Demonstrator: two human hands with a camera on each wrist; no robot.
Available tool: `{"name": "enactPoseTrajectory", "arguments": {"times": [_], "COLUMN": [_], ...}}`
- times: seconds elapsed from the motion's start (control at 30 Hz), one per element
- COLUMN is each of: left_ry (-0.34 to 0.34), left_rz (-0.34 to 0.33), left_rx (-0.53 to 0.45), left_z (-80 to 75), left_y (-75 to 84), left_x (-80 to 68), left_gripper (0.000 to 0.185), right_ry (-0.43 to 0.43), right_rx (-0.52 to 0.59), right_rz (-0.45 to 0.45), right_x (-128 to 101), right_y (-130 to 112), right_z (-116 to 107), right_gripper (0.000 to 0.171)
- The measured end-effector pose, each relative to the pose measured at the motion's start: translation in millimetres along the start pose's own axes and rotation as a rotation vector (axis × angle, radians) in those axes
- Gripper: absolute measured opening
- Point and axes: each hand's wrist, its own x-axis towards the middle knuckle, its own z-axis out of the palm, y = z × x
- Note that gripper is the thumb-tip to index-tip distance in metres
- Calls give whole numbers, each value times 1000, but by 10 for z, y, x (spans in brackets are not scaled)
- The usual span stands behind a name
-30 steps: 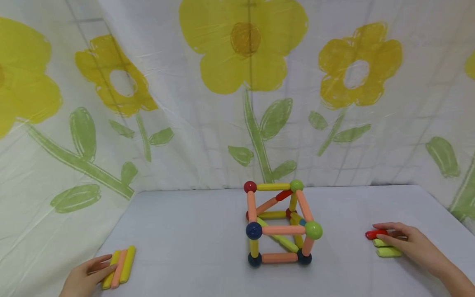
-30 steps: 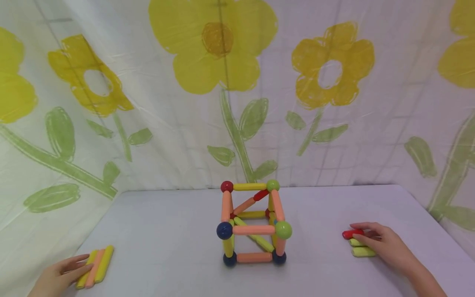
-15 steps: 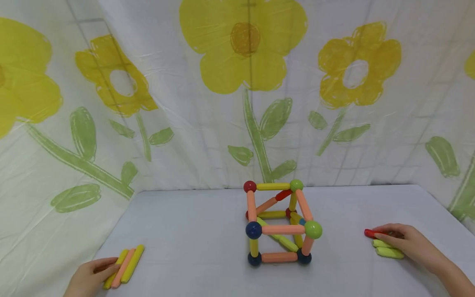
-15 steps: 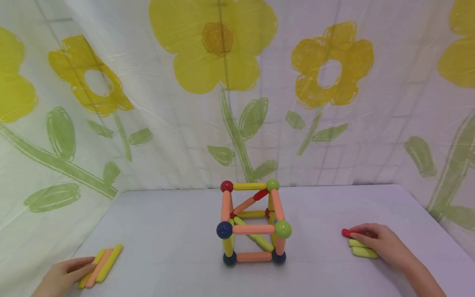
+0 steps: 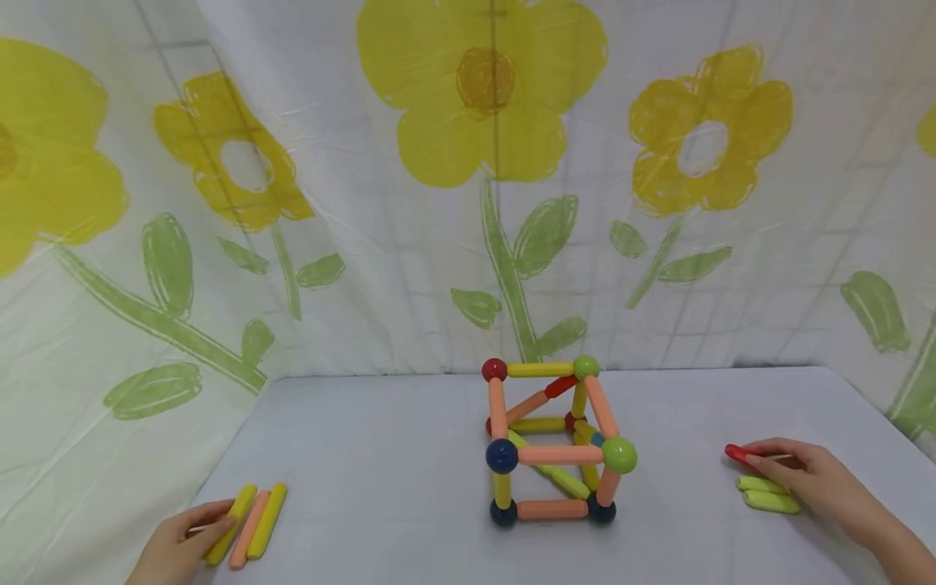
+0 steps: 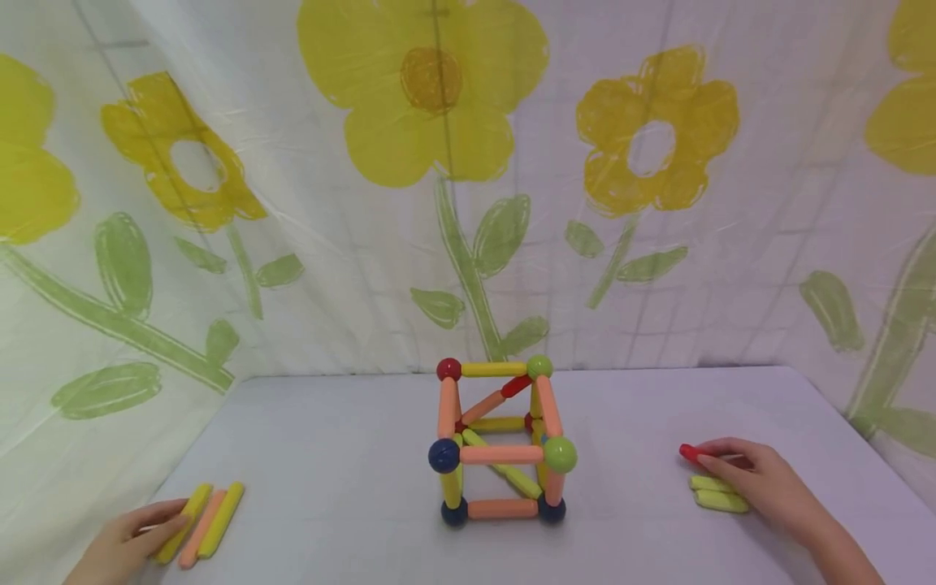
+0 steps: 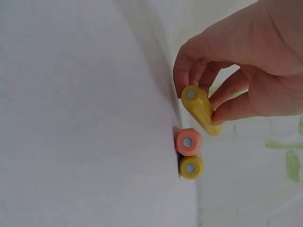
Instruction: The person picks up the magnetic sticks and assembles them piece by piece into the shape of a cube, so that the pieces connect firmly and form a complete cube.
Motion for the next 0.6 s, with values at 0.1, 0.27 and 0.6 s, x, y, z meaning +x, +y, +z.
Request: {"name": "enactPoseTrajectory", "arguments": {"times": [0.1,0.27,0.6], "left_ry": [53,106,59], "left_rz": [23,69,281], "left_rx": [-38,-193,-441], "left_z": [-46,-126,241], "left_y": [117,483,1545], "left_x": [-36,-160,-421], "left_gripper": [57,62,53], "right_ry": [4,49,135], "right_rx": [-2,31,100], "right_rz": [4,-61,-304], "right_x": [-11,-52,-171], "right_y": [-59,-233,-905], "right_z": [-43,-116,-76], "right_gripper": [52,48,30]}}
